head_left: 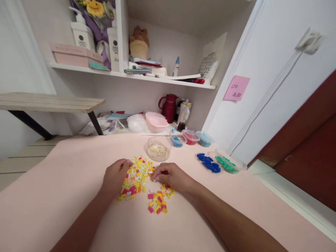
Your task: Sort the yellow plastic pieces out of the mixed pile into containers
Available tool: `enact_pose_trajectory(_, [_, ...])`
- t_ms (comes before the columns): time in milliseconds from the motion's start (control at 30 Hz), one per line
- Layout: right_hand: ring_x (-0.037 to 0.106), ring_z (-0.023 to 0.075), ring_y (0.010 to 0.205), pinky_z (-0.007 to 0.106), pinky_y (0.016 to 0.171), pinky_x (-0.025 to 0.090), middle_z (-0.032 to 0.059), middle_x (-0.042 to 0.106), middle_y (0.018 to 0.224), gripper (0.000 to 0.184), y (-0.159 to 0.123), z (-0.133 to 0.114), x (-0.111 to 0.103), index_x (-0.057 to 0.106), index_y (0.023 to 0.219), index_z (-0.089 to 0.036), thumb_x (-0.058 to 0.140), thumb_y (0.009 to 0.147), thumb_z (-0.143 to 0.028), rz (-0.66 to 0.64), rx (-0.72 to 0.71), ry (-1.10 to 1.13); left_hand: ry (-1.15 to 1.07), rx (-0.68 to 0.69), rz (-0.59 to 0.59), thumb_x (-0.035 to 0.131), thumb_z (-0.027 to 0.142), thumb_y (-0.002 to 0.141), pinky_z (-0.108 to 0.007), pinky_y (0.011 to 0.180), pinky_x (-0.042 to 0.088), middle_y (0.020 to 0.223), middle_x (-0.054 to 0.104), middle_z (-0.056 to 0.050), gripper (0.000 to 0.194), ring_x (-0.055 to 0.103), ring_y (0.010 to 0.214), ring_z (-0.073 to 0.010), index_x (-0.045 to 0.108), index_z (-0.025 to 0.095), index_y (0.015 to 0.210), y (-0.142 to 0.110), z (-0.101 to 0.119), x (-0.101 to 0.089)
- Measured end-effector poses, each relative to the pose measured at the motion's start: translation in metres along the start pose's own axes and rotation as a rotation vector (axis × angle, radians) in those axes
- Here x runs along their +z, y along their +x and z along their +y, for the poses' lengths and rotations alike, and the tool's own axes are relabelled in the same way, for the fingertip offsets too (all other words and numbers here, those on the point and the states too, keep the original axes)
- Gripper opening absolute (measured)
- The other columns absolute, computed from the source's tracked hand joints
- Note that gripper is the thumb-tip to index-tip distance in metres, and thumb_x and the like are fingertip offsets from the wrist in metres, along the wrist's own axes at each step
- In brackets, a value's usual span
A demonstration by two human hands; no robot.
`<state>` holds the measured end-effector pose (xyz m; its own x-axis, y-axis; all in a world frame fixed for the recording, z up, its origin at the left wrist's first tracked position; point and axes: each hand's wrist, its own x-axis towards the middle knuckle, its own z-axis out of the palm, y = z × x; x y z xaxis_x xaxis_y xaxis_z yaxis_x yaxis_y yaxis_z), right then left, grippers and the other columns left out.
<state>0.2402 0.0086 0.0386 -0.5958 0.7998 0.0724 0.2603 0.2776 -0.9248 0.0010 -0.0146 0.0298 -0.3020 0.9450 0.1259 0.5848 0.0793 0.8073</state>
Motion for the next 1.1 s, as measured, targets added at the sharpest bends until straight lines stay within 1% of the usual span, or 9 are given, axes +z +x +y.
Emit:
enact_pose_trajectory(100, [0.053, 0.0105, 0.060, 0.021, 0.054, 0.039, 0.0038, 0.070, 0.077, 0.021, 0.000, 0.001, 0.000, 0.076, 0.083, -0.015, 0.071, 0.076, -0.034, 0.002, 0.049, 0.060, 0.007, 0.003, 0.000, 0.044, 0.045, 0.081, -0.030, 0.079, 0.046, 0.089, 0.075, 0.000, 0.032, 0.065, 0.088, -0.0207, 0.069, 0.025, 0.078, 0.000, 0.000, 0.000])
enact_pose_trajectory(233, [0.054, 0.0108, 0.062, 0.021, 0.055, 0.040, 0.0035, 0.070, 0.075, 0.023, -0.001, 0.000, -0.001, 0.076, 0.084, -0.015, 0.071, 0.076, -0.036, -0.017, 0.053, 0.072, 0.002, -0.012, 0.006, 0.044, 0.046, 0.081, -0.030, 0.080, 0.046, 0.090, 0.075, -0.001, 0.033, 0.066, 0.089, -0.0211, 0.069, 0.025, 0.078, -0.001, 0.001, -0.001])
enact_pose_trajectory(433, [0.060, 0.0137, 0.074, 0.023, 0.065, 0.045, 0.0054, 0.072, 0.086, 0.018, -0.002, 0.000, -0.006, 0.075, 0.086, -0.015, 0.068, 0.079, -0.031, -0.041, 0.004, 0.030, 0.002, 0.002, -0.008, 0.043, 0.044, 0.081, -0.030, 0.083, 0.045, 0.094, 0.074, 0.000, 0.032, 0.064, 0.095, -0.0210, 0.069, 0.026, 0.078, 0.000, 0.002, -0.001])
enact_pose_trajectory(633, [0.062, 0.0144, 0.074, 0.023, 0.062, 0.046, 0.0052, 0.072, 0.087, 0.015, -0.004, -0.004, -0.011, 0.075, 0.085, -0.017, 0.065, 0.080, -0.026, -0.022, -0.020, -0.071, -0.006, 0.015, -0.019, 0.043, 0.044, 0.081, -0.031, 0.084, 0.046, 0.096, 0.075, 0.000, 0.032, 0.065, 0.098, -0.0221, 0.070, 0.026, 0.079, 0.002, 0.000, -0.001])
enact_pose_trajectory(733, [0.061, 0.0144, 0.074, 0.024, 0.065, 0.046, 0.0047, 0.071, 0.088, 0.013, -0.003, -0.013, -0.019, 0.075, 0.084, -0.019, 0.065, 0.081, -0.026, 0.107, -0.115, -0.161, -0.001, 0.021, -0.018, 0.043, 0.044, 0.081, -0.031, 0.084, 0.046, 0.096, 0.075, -0.001, 0.032, 0.065, 0.097, -0.0225, 0.069, 0.026, 0.078, 0.002, 0.000, -0.002])
enact_pose_trajectory(867, [0.060, 0.0169, 0.079, 0.028, 0.070, 0.046, 0.0047, 0.070, 0.086, 0.014, 0.008, -0.023, -0.038, 0.073, 0.082, -0.020, 0.062, 0.083, -0.030, 0.435, -0.277, -0.252, -0.018, 0.010, -0.024, 0.043, 0.044, 0.082, -0.031, 0.085, 0.046, 0.096, 0.075, -0.001, 0.032, 0.066, 0.097, -0.0226, 0.069, 0.026, 0.079, 0.002, 0.000, -0.002])
enact_pose_trajectory(967, [0.059, 0.0182, 0.078, 0.030, 0.069, 0.046, 0.0056, 0.069, 0.085, 0.017, 0.025, -0.019, -0.053, 0.072, 0.082, -0.020, 0.061, 0.083, -0.032, 0.647, -0.318, -0.297, -0.022, 0.023, -0.024, 0.042, 0.045, 0.082, -0.031, 0.085, 0.046, 0.095, 0.075, -0.001, 0.033, 0.066, 0.097, -0.0229, 0.069, 0.026, 0.078, 0.002, -0.001, -0.002])
enact_pose_trajectory(1033, [0.057, 0.0167, 0.072, 0.031, 0.069, 0.047, 0.0055, 0.068, 0.085, 0.018, 0.034, -0.012, -0.058, 0.072, 0.087, -0.020, 0.062, 0.082, -0.033, 0.714, -0.308, -0.325, -0.017, 0.023, -0.026, 0.042, 0.045, 0.081, -0.031, 0.084, 0.047, 0.095, 0.075, -0.001, 0.033, 0.066, 0.096, -0.0233, 0.069, 0.026, 0.078, 0.002, -0.001, -0.002])
enact_pose_trajectory(1100, [0.055, 0.0152, 0.068, 0.031, 0.069, 0.047, 0.0055, 0.066, 0.090, 0.024, 0.039, -0.004, -0.061, 0.072, 0.098, -0.020, 0.062, 0.080, -0.033, 0.738, -0.286, -0.299, -0.005, 0.023, -0.025, 0.043, 0.045, 0.081, -0.031, 0.083, 0.046, 0.094, 0.075, -0.001, 0.033, 0.066, 0.096, -0.0235, 0.069, 0.026, 0.078, 0.002, 0.000, -0.002])
